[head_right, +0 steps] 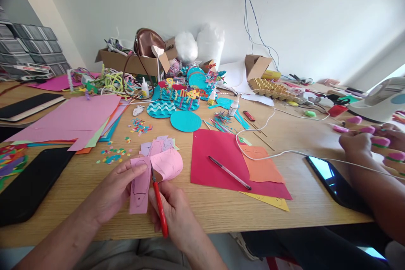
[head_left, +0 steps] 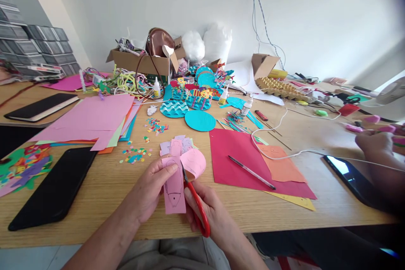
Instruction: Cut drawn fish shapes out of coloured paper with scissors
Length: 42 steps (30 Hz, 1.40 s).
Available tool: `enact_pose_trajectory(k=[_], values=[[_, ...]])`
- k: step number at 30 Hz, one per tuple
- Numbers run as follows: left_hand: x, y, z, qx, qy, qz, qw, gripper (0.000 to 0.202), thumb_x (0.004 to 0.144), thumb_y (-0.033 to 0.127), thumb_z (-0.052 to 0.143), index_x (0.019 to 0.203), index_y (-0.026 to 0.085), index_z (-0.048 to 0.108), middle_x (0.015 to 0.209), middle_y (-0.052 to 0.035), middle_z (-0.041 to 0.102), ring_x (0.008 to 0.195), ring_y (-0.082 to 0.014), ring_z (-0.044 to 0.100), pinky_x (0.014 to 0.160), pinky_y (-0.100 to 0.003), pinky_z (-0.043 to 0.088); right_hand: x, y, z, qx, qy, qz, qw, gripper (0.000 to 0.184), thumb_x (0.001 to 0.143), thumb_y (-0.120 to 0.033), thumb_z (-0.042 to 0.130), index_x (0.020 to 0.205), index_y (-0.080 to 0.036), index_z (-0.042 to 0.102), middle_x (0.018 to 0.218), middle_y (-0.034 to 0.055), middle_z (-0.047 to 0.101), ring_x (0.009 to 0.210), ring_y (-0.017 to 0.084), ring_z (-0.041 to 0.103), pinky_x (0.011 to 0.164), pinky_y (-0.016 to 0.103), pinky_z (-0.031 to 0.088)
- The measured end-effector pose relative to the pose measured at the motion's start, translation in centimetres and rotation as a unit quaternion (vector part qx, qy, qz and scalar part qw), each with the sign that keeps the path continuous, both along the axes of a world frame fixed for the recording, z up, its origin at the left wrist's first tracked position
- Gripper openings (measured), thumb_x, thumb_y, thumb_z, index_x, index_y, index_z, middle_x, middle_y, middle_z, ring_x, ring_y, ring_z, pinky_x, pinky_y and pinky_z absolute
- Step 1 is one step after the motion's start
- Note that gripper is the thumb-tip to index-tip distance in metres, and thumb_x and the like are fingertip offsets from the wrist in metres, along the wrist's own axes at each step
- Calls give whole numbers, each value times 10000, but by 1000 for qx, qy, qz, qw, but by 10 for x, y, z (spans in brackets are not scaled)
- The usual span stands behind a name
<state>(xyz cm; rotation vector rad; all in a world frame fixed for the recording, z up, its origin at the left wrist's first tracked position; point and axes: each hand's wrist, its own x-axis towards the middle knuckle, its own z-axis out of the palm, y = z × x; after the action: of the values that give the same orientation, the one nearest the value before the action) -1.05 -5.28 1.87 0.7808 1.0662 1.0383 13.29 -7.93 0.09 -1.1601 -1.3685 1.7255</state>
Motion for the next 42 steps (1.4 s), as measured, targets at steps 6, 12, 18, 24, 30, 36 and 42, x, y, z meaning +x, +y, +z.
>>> enact_pose_trajectory(k=[6,12,18,24,30,36,42], values=[[0,-2,-2,-5,-16,-42,999,195,700,358,683,774,184,635,653,26,622,573,-118,537,546,-219,426,-3,1,7,0,2,-14,1000,505,799,-663,441,662,-177,460,483,-49,427,422,67,388,401,177,293],[-3,-1,-3,10,26,-36,999,175,719,352,673,778,189,658,651,33,614,599,-112,521,561,-204,401,-2,1,0,-14,22,-24,999,499,790,-667,451,660,-185,444,474,-63,419,385,52,359,360,167,246],[-13,2,9,39,124,-59,990,236,701,385,638,809,175,644,696,16,610,631,-133,514,582,-228,393,1,2,-7,10,35,-46,998,499,785,-668,450,640,-191,424,458,-64,414,383,56,360,363,174,246],[-22,48,26,214,454,-92,860,182,764,319,463,821,182,567,721,2,608,640,-173,571,535,-259,415,7,1,-13,46,3,-62,997,466,816,-636,427,643,-203,397,478,-69,394,395,62,352,373,186,243],[-6,82,9,276,577,-114,761,198,707,157,539,891,166,612,889,-84,646,866,-258,610,750,-369,467,9,4,-20,87,-52,-57,993,389,869,-507,438,629,-205,387,502,-61,393,431,74,359,402,197,247],[4,69,9,358,619,-160,680,298,857,161,382,1075,185,583,1129,-100,617,1089,-229,539,953,-372,396,13,2,-14,137,-110,-56,983,354,886,-412,422,606,-198,380,532,-44,412,487,88,369,451,211,243],[38,76,-5,397,632,-262,612,364,729,142,590,1092,159,575,1185,-128,595,1149,-281,499,980,-418,390,18,4,-9,150,-91,-77,982,334,878,-400,442,618,-195,397,525,-46,416,491,89,361,470,214,259]])
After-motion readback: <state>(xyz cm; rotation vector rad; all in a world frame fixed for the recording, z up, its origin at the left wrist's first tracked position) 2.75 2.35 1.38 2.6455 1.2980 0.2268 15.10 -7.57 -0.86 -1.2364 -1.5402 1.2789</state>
